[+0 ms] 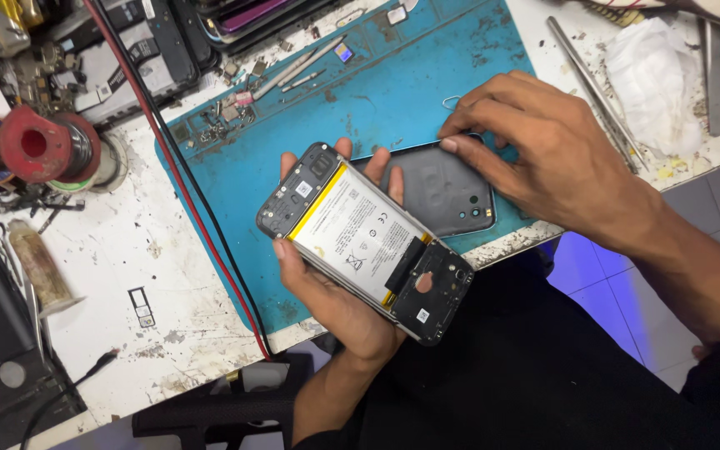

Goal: The person holds a blue Realme smartphone, pries open the back cover by hand, and separates the rear housing to expose the internal battery. They then use a screwdriver to unscrew components from the exposed phone chassis on the work mat.

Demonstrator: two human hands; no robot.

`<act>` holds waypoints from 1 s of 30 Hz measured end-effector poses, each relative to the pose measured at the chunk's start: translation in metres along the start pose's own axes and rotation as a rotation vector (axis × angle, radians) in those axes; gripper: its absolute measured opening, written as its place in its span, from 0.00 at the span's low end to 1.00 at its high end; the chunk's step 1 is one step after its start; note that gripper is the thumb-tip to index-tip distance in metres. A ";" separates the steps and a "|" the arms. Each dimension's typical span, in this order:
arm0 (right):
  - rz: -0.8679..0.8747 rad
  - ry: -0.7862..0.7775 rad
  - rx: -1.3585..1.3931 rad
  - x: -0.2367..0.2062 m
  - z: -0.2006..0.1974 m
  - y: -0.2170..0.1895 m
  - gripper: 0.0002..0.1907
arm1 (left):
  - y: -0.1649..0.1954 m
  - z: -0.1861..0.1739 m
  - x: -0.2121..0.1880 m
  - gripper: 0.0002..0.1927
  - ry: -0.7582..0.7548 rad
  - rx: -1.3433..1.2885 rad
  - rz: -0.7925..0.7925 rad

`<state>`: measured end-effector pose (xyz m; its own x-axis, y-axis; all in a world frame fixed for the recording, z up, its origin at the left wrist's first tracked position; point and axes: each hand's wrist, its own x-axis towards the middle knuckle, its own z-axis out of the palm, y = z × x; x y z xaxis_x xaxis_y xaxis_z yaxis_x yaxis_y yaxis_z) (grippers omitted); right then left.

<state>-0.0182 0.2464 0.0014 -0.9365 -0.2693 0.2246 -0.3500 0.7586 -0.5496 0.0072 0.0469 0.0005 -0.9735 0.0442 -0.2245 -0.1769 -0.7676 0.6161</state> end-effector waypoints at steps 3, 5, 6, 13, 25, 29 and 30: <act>-0.010 0.015 0.013 0.000 -0.001 0.000 0.08 | -0.001 0.002 0.000 0.38 0.015 -0.012 0.010; -0.010 0.022 0.015 0.000 -0.002 0.000 0.08 | -0.002 0.002 0.000 0.38 0.023 -0.016 0.010; -0.004 0.024 0.017 0.000 -0.001 0.000 0.08 | -0.002 0.002 0.000 0.38 0.021 -0.009 0.011; -0.001 0.040 0.068 0.002 0.000 -0.002 0.08 | -0.002 0.002 0.000 0.38 0.037 0.007 0.003; -0.059 0.032 -0.029 0.004 0.001 -0.002 0.07 | 0.000 0.003 0.001 0.39 0.041 0.022 -0.018; -0.056 0.021 -0.032 0.005 0.002 -0.002 0.06 | 0.000 0.003 0.001 0.39 0.047 0.025 -0.021; -0.053 0.019 -0.030 0.005 0.001 -0.002 0.06 | 0.000 0.003 0.002 0.39 0.045 0.019 -0.024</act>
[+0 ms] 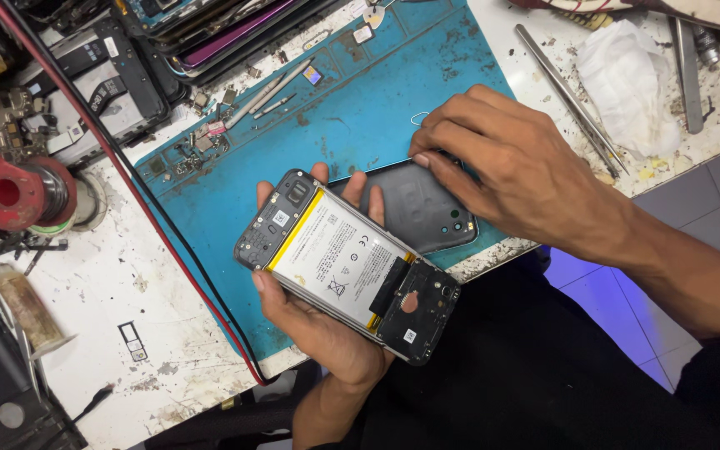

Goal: The person holds a blue Realme smartphone, pries open the back cover by hand, and separates the rear housing to expose the internal battery. They then use a screwdriver to unscrew components from the exposed phone chassis on the work mat.

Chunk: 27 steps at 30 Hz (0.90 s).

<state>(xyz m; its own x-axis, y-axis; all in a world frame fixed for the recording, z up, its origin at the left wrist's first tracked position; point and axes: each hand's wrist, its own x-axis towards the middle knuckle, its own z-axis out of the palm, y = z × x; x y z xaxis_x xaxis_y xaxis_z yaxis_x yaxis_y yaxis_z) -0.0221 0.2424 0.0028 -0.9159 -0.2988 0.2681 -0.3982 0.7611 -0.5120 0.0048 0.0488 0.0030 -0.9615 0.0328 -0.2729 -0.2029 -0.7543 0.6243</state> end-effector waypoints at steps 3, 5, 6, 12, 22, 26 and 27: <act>0.003 0.013 0.010 0.000 0.000 -0.001 0.06 | 0.000 0.000 0.001 0.39 -0.001 0.002 -0.001; 0.010 0.013 0.015 0.000 0.000 -0.002 0.06 | 0.000 0.000 0.000 0.39 0.002 -0.002 0.001; 0.017 0.008 0.010 0.000 0.000 -0.002 0.06 | -0.001 -0.001 0.000 0.39 -0.001 -0.012 0.002; 0.097 -0.036 0.127 0.001 -0.010 -0.001 0.11 | -0.002 -0.002 -0.001 0.39 -0.010 -0.031 0.004; 0.001 -0.059 -0.054 0.006 -0.014 -0.001 0.08 | -0.003 -0.003 0.001 0.37 -0.018 -0.099 0.013; 0.029 -0.042 -0.081 0.008 -0.010 -0.007 0.07 | -0.002 -0.005 0.003 0.37 -0.046 -0.094 -0.010; 0.040 -0.039 -0.083 0.010 -0.009 -0.009 0.07 | -0.002 -0.004 0.003 0.37 -0.055 -0.093 -0.012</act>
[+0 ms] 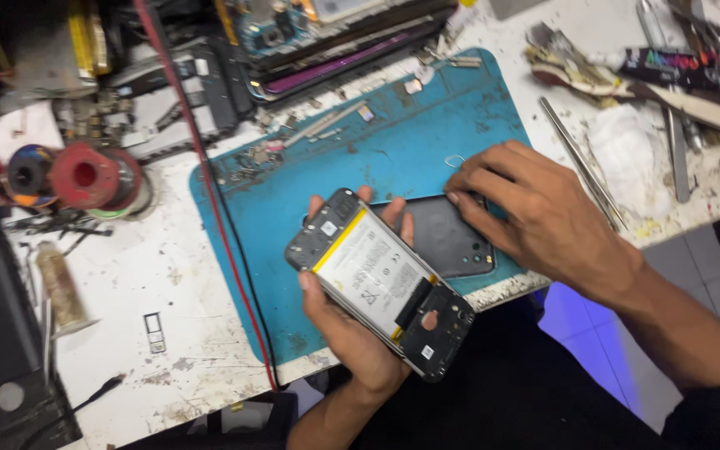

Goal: The person holds a blue Realme smartphone, pries open the back cover by hand, and separates the rear housing to expose the internal battery. They then use a screwdriver to unscrew components from the exposed phone chassis on the work mat.

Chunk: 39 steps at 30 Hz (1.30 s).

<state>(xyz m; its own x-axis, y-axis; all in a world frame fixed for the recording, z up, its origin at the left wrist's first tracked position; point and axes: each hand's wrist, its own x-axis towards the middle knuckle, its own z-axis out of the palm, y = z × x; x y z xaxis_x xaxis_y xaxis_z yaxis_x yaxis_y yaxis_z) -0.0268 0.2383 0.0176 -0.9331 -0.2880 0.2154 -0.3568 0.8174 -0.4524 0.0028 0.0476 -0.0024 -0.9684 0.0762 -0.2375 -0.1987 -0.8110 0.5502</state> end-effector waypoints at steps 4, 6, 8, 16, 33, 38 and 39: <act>0.057 -0.018 0.001 0.005 -0.001 -0.005 0.07 | 0.000 0.000 0.002 0.37 -0.035 0.018 0.021; 0.066 -0.007 0.069 0.004 -0.005 -0.005 0.09 | -0.001 0.000 0.004 0.37 -0.047 0.005 0.031; 0.093 -0.027 0.108 0.001 -0.008 -0.004 0.14 | -0.001 -0.002 0.004 0.37 -0.055 -0.035 0.038; -0.069 -0.197 0.081 -0.022 -0.019 0.013 0.48 | 0.024 -0.009 -0.007 0.38 -0.099 -0.232 0.123; -0.218 -0.368 -0.251 -0.015 -0.012 0.009 0.53 | 0.133 -0.096 -0.061 0.33 0.233 -0.119 0.519; -0.158 -0.413 -0.281 -0.012 -0.012 0.004 0.54 | 0.136 -0.111 -0.067 0.35 0.294 -0.157 0.547; -0.163 -0.416 -0.298 -0.011 -0.013 0.004 0.56 | 0.135 -0.112 -0.068 0.35 0.299 -0.147 0.544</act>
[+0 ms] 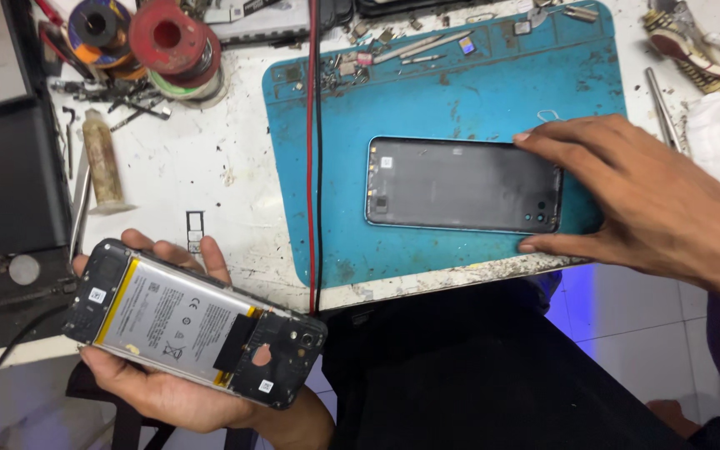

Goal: The person holds a blue Realme smartphone, pries open the back cover by hand, and separates the rear housing to expose the internal battery. They then use a screwdriver to unscrew components from the exposed phone chassis on the work mat.

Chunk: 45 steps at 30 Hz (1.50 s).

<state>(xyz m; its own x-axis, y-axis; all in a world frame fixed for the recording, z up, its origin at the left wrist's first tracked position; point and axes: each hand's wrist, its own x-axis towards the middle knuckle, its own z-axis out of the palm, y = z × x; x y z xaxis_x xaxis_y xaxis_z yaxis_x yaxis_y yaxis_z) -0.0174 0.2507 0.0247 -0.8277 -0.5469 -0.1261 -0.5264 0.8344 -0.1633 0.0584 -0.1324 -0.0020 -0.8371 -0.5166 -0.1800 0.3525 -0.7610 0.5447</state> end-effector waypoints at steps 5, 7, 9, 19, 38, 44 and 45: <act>-0.072 0.061 -0.072 0.002 -0.007 0.000 0.61 | 0.000 -0.006 0.002 0.35 0.038 0.046 -0.016; -0.056 0.044 -0.106 0.001 -0.008 -0.001 0.64 | -0.002 -0.007 0.001 0.35 0.040 0.074 -0.004; -0.011 0.009 -0.104 -0.001 -0.005 -0.004 0.62 | -0.003 -0.007 0.000 0.34 0.037 0.102 -0.002; -0.076 0.038 0.091 -0.003 -0.014 0.013 0.63 | -0.008 0.007 -0.016 0.33 -0.058 -0.092 -0.214; -0.120 -0.033 0.344 -0.003 -0.003 0.048 0.58 | -0.027 0.022 -0.035 0.32 -0.130 -0.109 -0.340; -0.131 -0.045 0.456 -0.004 -0.005 0.050 0.52 | -0.043 0.030 -0.038 0.38 -0.127 -0.011 -0.326; -0.129 -0.050 0.495 -0.004 -0.007 0.050 0.54 | -0.046 0.032 -0.040 0.38 -0.109 -0.006 -0.331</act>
<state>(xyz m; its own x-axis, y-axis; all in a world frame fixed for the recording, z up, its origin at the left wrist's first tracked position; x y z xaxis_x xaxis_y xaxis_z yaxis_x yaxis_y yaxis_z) -0.0419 0.2948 0.0237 -0.7454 -0.6560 -0.1188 -0.4584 0.6338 -0.6230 0.0620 -0.0644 0.0058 -0.9460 -0.1969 -0.2574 0.0568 -0.8827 0.4664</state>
